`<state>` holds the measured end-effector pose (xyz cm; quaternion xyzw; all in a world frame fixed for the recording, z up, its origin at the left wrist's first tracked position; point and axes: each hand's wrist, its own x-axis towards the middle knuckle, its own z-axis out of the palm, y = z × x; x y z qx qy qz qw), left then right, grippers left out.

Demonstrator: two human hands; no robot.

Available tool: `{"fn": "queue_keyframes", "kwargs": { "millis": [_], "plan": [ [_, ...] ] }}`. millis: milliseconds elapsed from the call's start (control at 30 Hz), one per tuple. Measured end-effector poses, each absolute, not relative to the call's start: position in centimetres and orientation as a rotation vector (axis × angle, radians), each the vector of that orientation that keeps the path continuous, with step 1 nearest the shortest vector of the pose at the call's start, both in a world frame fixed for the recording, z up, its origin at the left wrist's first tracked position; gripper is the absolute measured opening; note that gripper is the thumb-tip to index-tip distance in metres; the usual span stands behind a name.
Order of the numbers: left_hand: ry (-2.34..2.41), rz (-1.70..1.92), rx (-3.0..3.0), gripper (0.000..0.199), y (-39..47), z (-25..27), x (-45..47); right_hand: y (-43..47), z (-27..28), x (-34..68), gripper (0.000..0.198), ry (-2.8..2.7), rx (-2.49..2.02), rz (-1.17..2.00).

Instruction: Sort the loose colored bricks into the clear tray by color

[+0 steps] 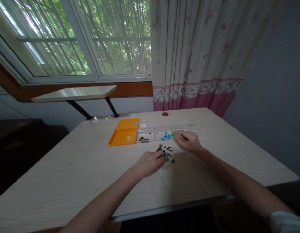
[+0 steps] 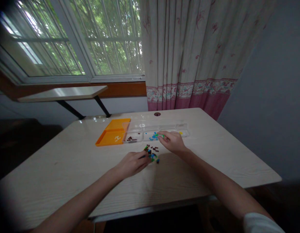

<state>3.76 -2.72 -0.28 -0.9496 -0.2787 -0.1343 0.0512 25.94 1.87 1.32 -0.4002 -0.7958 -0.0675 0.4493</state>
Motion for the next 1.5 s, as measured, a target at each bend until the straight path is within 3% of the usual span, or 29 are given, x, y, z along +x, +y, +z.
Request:
{"fn": "queue_keyframes", "kwargs": {
  "millis": [233, 567, 967, 1167, 1500],
  "plan": [
    [-1.027, -0.517, -2.935, 0.021, -2.3, 0.1, 2.8, 2.5, 0.9, 26.4, 0.024, -1.868, -1.147, -0.107],
    [-1.35, -1.085, -3.001, 0.016, -1.7, -0.1, 2.7, 4.8, 0.2, 28.1, 0.024, -1.919, -1.532, -0.1],
    [-1.791, -1.54, -2.909, 0.016, -1.0, -0.8, 3.3, 0.4, -0.8, 22.7, 0.017, -2.275, -1.107, 0.137],
    [-1.851, -1.782, -2.967, 0.021, -0.4, -1.5, 3.4, 0.2, -1.3, 22.7, 0.019, -2.283, -1.024, 0.092],
    [-1.846, -1.891, -3.057, 0.022, -0.5, -1.5, 3.5, 0.2, -1.3, 22.7, 0.019, -2.3, -0.927, 0.018]
  ]
}}
